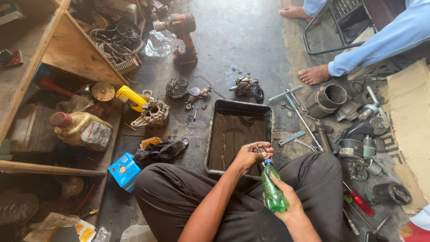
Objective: The person sits on the floor and pours liquid from a green plastic bottle onto small engine parts held in their left hand. They then use a brush to scrub the parts over a black tray filled with dark liquid. The person handles several small metal components and a larger engine block, cleaning them one at a time.
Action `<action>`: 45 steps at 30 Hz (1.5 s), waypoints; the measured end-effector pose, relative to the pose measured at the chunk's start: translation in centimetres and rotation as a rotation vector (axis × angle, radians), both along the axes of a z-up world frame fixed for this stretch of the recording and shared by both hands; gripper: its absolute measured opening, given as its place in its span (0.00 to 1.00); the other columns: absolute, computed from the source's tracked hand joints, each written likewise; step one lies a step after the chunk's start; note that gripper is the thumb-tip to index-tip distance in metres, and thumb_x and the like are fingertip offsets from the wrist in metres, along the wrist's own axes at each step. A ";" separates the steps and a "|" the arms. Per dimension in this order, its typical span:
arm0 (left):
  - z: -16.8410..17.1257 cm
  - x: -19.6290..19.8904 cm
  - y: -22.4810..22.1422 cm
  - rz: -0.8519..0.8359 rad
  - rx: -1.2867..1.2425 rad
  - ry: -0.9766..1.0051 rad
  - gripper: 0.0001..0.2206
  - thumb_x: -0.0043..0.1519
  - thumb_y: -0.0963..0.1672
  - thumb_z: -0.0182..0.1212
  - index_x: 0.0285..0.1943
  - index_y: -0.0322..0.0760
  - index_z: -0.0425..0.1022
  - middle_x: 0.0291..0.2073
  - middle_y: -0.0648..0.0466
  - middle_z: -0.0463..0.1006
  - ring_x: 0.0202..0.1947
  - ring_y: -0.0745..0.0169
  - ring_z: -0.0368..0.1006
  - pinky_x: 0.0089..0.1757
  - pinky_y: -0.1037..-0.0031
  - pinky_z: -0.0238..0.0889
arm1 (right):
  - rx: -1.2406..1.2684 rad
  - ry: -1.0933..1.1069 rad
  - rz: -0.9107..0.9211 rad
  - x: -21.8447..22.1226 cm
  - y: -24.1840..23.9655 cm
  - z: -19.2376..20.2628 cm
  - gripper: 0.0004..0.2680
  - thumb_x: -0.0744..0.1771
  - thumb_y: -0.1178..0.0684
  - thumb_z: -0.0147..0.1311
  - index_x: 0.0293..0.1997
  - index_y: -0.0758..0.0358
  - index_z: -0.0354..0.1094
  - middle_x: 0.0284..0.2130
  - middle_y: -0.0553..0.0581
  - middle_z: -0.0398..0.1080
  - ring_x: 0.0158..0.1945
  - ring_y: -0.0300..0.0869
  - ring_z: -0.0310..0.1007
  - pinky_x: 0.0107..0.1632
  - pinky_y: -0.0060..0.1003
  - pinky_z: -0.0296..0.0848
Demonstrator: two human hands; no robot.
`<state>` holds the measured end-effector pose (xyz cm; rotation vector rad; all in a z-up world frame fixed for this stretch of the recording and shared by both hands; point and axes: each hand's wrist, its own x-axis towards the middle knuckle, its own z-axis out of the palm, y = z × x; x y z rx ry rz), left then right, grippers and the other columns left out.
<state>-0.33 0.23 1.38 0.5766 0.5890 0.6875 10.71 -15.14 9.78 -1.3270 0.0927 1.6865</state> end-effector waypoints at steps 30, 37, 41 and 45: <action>-0.7 -0.2 0.7 0.017 -0.158 -0.108 0.16 0.72 0.40 0.42 0.64 0.20 0.67 0.51 0.37 0.78 0.50 0.49 0.78 0.53 0.66 0.73 | -0.021 -0.014 0.007 0.4 -0.1 -0.6 0.13 0.63 0.44 0.60 0.40 0.64 0.68 0.20 0.58 0.69 0.18 0.45 0.70 0.20 0.40 0.70; -1.7 0.2 0.9 0.033 -0.155 -0.067 0.14 0.72 0.40 0.43 0.62 0.25 0.68 0.50 0.39 0.80 0.48 0.50 0.81 0.51 0.69 0.75 | -0.008 -0.023 0.019 0.2 -0.5 -0.9 0.12 0.63 0.45 0.60 0.40 0.63 0.68 0.20 0.57 0.69 0.19 0.45 0.70 0.21 0.40 0.70; -1.7 0.1 0.6 0.019 -0.134 0.033 0.13 0.73 0.42 0.46 0.58 0.27 0.72 0.34 0.49 0.77 0.27 0.63 0.74 0.31 0.75 0.69 | 0.022 -0.004 0.022 -0.2 -0.5 -0.4 0.12 0.63 0.46 0.61 0.42 0.62 0.69 0.21 0.56 0.70 0.20 0.43 0.70 0.22 0.38 0.70; -1.4 -0.3 0.2 -0.014 -0.126 0.144 0.11 0.72 0.47 0.46 0.43 0.40 0.72 0.19 0.62 0.61 0.14 0.73 0.52 0.18 0.77 0.43 | 0.036 -0.026 0.024 -0.2 -0.5 0.0 0.12 0.63 0.47 0.61 0.43 0.64 0.69 0.24 0.56 0.71 0.22 0.42 0.71 0.25 0.36 0.71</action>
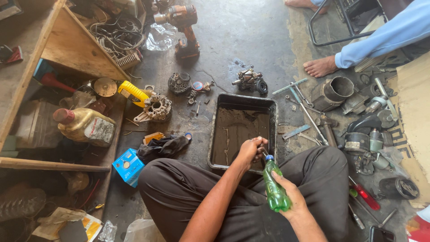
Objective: The person sits on the floor and pours liquid from a green plastic bottle onto small engine parts held in their left hand. They then use a brush to scrub the parts over a black tray filled with dark liquid. The person handles several small metal components and a larger engine block, cleaning them one at a time.
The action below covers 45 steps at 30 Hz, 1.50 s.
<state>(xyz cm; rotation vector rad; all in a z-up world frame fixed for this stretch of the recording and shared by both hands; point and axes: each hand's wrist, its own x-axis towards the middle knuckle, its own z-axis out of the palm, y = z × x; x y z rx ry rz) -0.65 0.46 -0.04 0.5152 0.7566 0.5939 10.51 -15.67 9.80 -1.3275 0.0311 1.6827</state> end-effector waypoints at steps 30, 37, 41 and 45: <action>3.4 -1.0 0.5 -0.063 -0.131 -0.444 0.46 0.69 0.63 0.18 0.68 0.19 0.67 0.57 0.30 0.75 0.54 0.36 0.76 0.56 0.59 0.70 | 0.120 -0.038 0.119 -0.8 0.2 -2.0 0.09 0.66 0.50 0.58 0.40 0.66 0.72 0.26 0.53 0.72 0.23 0.37 0.69 0.27 0.32 0.67; 3.1 -0.8 0.5 -0.055 -0.128 -0.419 0.52 0.65 0.69 0.21 0.66 0.19 0.68 0.56 0.30 0.75 0.54 0.36 0.76 0.56 0.60 0.70 | 0.090 -0.028 0.123 -1.1 0.3 -2.3 0.08 0.66 0.50 0.57 0.41 0.65 0.72 0.26 0.53 0.72 0.24 0.36 0.70 0.28 0.31 0.68; 2.7 -0.8 0.8 -0.022 -0.164 -0.400 0.50 0.65 0.68 0.27 0.65 0.17 0.68 0.55 0.29 0.76 0.53 0.36 0.77 0.53 0.63 0.73 | 0.102 -0.013 0.111 -1.0 0.0 -2.3 0.09 0.66 0.50 0.58 0.41 0.66 0.72 0.26 0.54 0.72 0.23 0.37 0.70 0.27 0.32 0.68; 2.0 -0.5 1.1 0.024 -0.180 -0.401 0.42 0.70 0.62 0.35 0.64 0.14 0.68 0.54 0.28 0.76 0.53 0.37 0.78 0.52 0.66 0.74 | 0.102 -0.002 0.050 -0.6 0.1 -1.8 0.08 0.66 0.50 0.58 0.44 0.63 0.70 0.26 0.53 0.72 0.24 0.37 0.70 0.27 0.33 0.68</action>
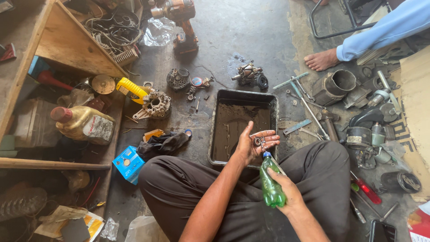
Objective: The person sits on the floor and pours liquid from a green plastic bottle onto small engine parts held in their left hand. They then use a brush to scrub the parts over a black tray filled with dark liquid. The person handles several small metal components and a larger engine block, cleaning them one at a time.
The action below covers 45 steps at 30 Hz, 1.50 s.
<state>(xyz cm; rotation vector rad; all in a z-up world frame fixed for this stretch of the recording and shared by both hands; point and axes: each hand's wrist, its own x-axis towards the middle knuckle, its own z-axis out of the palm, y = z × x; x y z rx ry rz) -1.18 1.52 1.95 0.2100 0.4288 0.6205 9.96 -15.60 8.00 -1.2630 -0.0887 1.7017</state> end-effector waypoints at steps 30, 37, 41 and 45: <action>-5.1 0.7 0.3 -0.117 0.434 0.654 0.10 0.65 0.46 0.58 0.39 0.34 0.77 0.25 0.55 0.72 0.24 0.66 0.66 0.24 0.75 0.59 | 0.185 -0.470 0.262 -0.3 0.8 -0.1 0.15 0.65 0.50 0.62 0.51 0.69 0.71 0.35 0.56 0.76 0.35 0.37 0.74 0.38 0.34 0.74; -1.9 -1.1 11.0 -0.184 0.602 0.885 0.11 0.59 0.46 0.62 0.43 0.34 0.82 0.28 0.50 0.80 0.23 0.61 0.75 0.23 0.71 0.65 | 0.503 -0.893 0.188 3.4 1.2 -3.3 0.16 0.63 0.54 0.62 0.55 0.67 0.70 0.36 0.57 0.79 0.42 0.36 0.76 0.50 0.34 0.73; -2.0 -1.9 21.8 0.003 0.620 1.158 0.14 0.57 0.47 0.62 0.43 0.32 0.81 0.26 0.48 0.80 0.24 0.54 0.75 0.26 0.62 0.68 | 0.537 -0.789 -0.010 5.9 1.5 -10.4 0.15 0.61 0.58 0.63 0.51 0.70 0.70 0.38 0.62 0.81 0.41 0.43 0.79 0.49 0.39 0.76; -4.5 -3.8 30.1 0.256 0.945 1.538 0.16 0.58 0.47 0.61 0.41 0.25 0.82 0.33 0.35 0.82 0.35 0.42 0.79 0.42 0.57 0.70 | 0.471 -0.789 -0.152 8.0 3.3 -15.1 0.15 0.62 0.57 0.62 0.53 0.68 0.68 0.39 0.62 0.80 0.42 0.45 0.79 0.48 0.41 0.76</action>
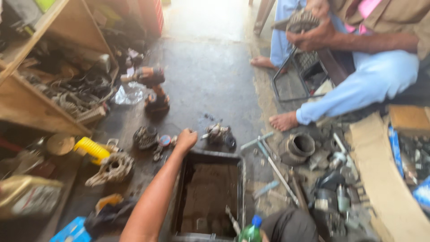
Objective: The person sits on the floor and pours liquid from a green plastic bottle onto small engine parts held in their left hand. They then use a brush to scrub the parts over a black tray filled with dark liquid. The person handles several small metal components and a larger engine block, cleaning them one at a time.
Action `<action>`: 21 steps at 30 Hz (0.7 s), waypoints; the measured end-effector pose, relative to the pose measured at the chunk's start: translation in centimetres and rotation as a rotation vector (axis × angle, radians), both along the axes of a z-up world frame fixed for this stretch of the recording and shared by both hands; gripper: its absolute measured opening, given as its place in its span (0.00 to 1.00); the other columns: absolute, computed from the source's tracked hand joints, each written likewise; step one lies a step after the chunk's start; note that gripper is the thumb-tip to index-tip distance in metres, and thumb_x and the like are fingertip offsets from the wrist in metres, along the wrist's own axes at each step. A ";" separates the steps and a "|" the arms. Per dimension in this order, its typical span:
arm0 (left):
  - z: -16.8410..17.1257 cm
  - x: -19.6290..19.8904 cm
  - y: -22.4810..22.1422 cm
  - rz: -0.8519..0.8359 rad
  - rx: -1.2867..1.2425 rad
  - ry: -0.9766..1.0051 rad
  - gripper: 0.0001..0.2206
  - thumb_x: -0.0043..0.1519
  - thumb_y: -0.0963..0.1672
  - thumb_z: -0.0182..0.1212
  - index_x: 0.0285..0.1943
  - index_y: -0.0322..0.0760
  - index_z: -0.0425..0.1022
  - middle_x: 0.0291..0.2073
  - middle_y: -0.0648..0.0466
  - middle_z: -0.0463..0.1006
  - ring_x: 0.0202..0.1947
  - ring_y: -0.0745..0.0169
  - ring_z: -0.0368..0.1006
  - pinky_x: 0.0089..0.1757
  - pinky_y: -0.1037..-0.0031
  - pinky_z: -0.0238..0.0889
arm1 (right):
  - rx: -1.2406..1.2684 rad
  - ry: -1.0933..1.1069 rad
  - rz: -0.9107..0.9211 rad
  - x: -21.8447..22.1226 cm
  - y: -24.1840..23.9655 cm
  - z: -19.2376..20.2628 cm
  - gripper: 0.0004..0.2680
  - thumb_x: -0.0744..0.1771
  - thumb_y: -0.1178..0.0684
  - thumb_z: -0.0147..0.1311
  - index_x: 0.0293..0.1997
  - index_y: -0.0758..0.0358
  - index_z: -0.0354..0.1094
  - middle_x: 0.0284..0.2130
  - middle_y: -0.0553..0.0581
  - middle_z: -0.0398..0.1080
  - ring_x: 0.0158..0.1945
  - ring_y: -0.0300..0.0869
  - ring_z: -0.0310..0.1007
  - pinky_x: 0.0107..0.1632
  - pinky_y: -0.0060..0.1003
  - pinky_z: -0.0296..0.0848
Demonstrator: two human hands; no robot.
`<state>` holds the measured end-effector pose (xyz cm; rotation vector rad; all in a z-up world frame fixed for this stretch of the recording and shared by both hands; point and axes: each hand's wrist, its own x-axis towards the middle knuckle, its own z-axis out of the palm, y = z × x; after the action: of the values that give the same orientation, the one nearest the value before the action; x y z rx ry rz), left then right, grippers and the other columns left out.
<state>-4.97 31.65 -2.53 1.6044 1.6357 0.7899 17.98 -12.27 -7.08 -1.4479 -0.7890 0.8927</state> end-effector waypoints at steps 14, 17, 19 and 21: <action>-7.7 2.7 7.8 -0.068 -0.187 0.294 0.14 0.52 0.45 0.58 0.41 0.35 0.84 0.41 0.37 0.83 0.47 0.37 0.80 0.50 0.54 0.70 | -0.130 0.152 0.012 2.1 2.9 -1.2 0.17 0.64 0.54 0.57 0.59 0.62 0.61 0.45 0.64 0.74 0.45 0.51 0.76 0.45 0.51 0.74; -6.2 3.2 7.1 -0.073 -0.156 0.244 0.16 0.54 0.46 0.58 0.49 0.39 0.83 0.44 0.39 0.83 0.48 0.41 0.79 0.52 0.57 0.70 | -0.099 0.198 0.042 -1.7 2.8 -1.7 0.18 0.65 0.53 0.56 0.60 0.61 0.59 0.46 0.64 0.73 0.46 0.53 0.75 0.45 0.53 0.74; -4.5 2.8 5.8 -0.120 -0.050 0.205 0.17 0.52 0.43 0.58 0.50 0.37 0.83 0.47 0.39 0.82 0.51 0.41 0.78 0.55 0.60 0.68 | -0.082 0.250 0.029 -4.6 3.1 -1.5 0.18 0.65 0.53 0.55 0.61 0.60 0.58 0.47 0.65 0.73 0.46 0.54 0.75 0.44 0.55 0.74; -2.8 0.8 4.3 -0.100 -0.054 0.199 0.19 0.52 0.43 0.58 0.53 0.39 0.81 0.48 0.40 0.81 0.53 0.42 0.77 0.55 0.59 0.67 | -0.079 0.275 0.013 -4.8 3.2 -1.3 0.18 0.65 0.52 0.54 0.62 0.59 0.57 0.47 0.65 0.72 0.47 0.55 0.75 0.44 0.56 0.74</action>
<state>-4.22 35.99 -5.34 1.7574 1.6836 0.5453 13.20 -9.10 -8.39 -1.3528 -0.5634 1.1155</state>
